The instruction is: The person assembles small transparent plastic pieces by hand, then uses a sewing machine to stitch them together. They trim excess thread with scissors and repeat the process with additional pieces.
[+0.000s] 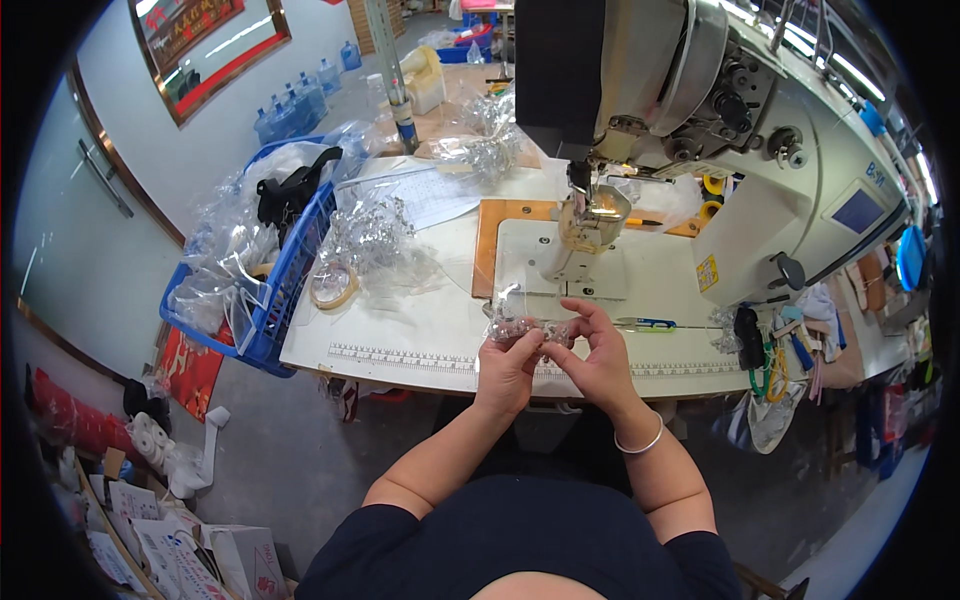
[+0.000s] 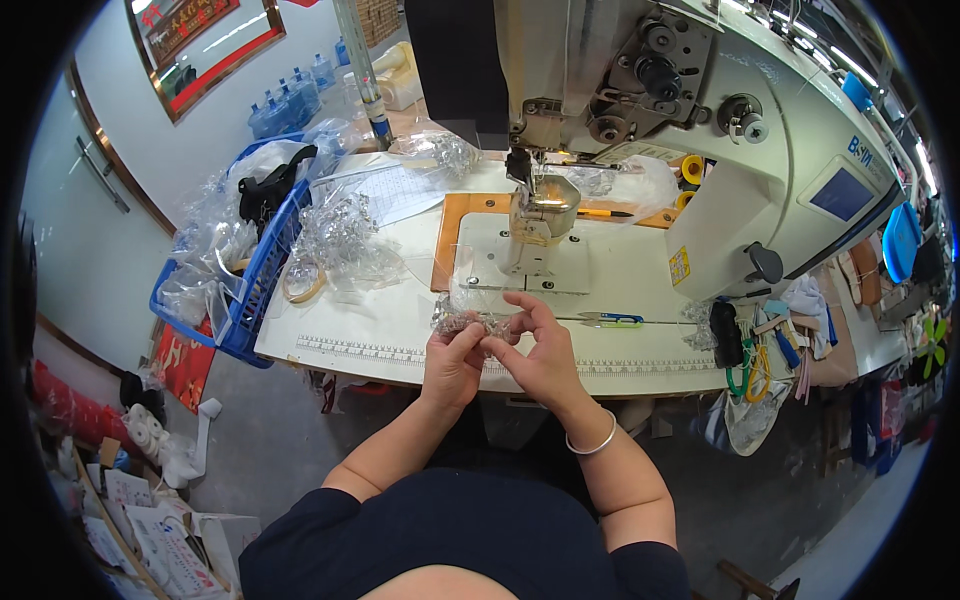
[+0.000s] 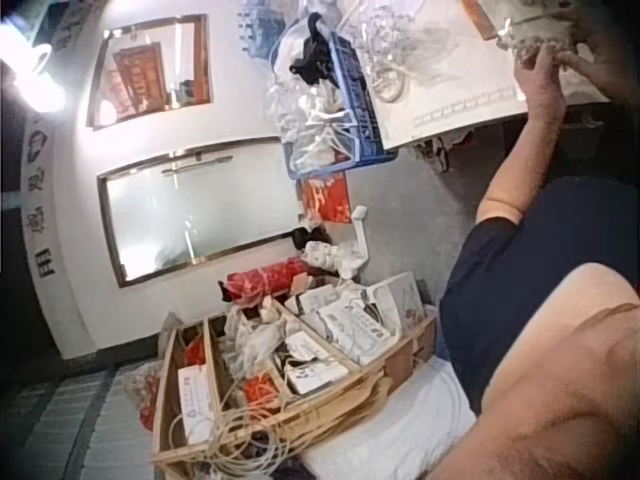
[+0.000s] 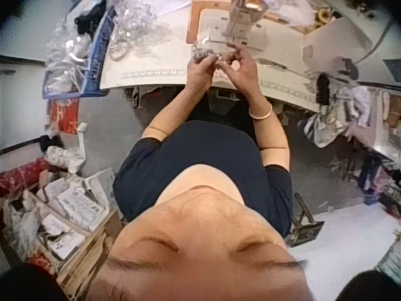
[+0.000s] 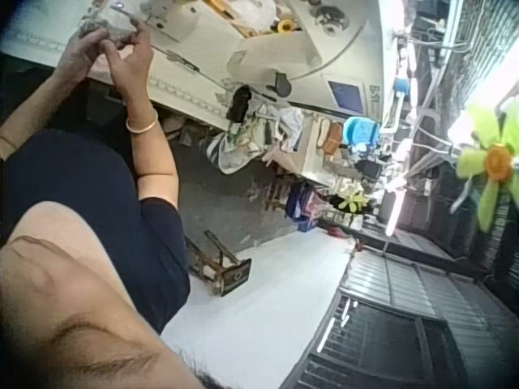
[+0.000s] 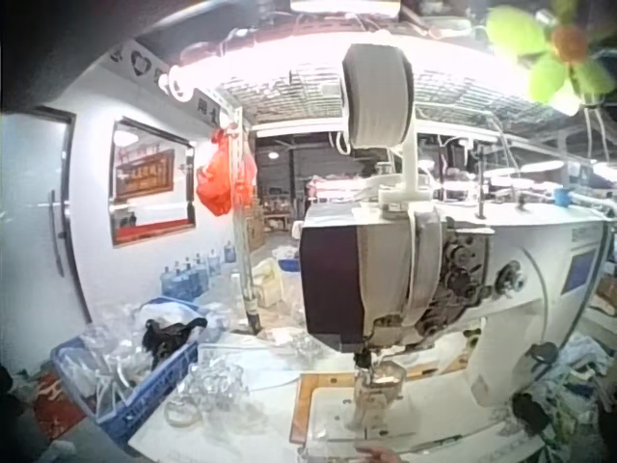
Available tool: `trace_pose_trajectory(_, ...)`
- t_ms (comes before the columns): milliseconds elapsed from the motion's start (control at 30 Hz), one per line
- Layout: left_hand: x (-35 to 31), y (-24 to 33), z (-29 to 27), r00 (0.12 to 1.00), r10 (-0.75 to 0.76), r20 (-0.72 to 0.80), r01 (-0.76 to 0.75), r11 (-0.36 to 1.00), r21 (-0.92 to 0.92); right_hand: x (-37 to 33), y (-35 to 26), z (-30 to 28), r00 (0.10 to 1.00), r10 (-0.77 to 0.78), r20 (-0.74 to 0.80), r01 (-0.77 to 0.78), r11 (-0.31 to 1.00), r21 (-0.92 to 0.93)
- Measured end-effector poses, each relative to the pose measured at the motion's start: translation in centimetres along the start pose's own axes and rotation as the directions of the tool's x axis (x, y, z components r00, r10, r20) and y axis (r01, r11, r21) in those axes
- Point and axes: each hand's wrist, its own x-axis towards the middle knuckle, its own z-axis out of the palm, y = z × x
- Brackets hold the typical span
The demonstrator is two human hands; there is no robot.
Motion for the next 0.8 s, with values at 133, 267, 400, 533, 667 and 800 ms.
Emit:
trace_pose_trajectory(133,0.3,0.3,0.3,1.0,0.005,-0.006,-0.005,0.996,-0.086,-0.2,0.4,-0.9,0.995,0.051,0.081,-0.069,0.967,0.244)
trace_pose_trajectory(267,0.1,0.3,0.8,0.998,0.033,-0.056,-0.038,0.994,-0.105,-0.5,0.7,-1.3,0.986,0.11,0.123,-0.139,0.953,0.269)
trace_pose_trajectory(400,0.3,0.3,-0.3,0.993,0.116,0.012,-0.116,0.992,0.051,-0.2,0.3,-1.8,0.988,0.078,0.131,-0.112,0.955,0.275)
trace_pose_trajectory(533,0.9,3.5,0.6,0.423,0.438,0.793,-0.896,0.075,0.437,0.3,1.5,-3.2,0.959,0.057,-0.276,0.032,0.951,0.308)
trace_pose_trajectory(667,1.3,7.9,3.0,-0.001,0.0,1.0,-0.975,-0.223,-0.001,0.1,-0.8,-5.6,0.703,-0.44,-0.559,0.419,0.891,-0.174)
trace_pose_trajectory(800,0.9,9.3,3.7,-0.216,-0.229,0.949,-0.915,-0.291,-0.279,-0.5,-7.4,-5.6,0.85,-0.526,0.027,0.459,0.715,-0.527)
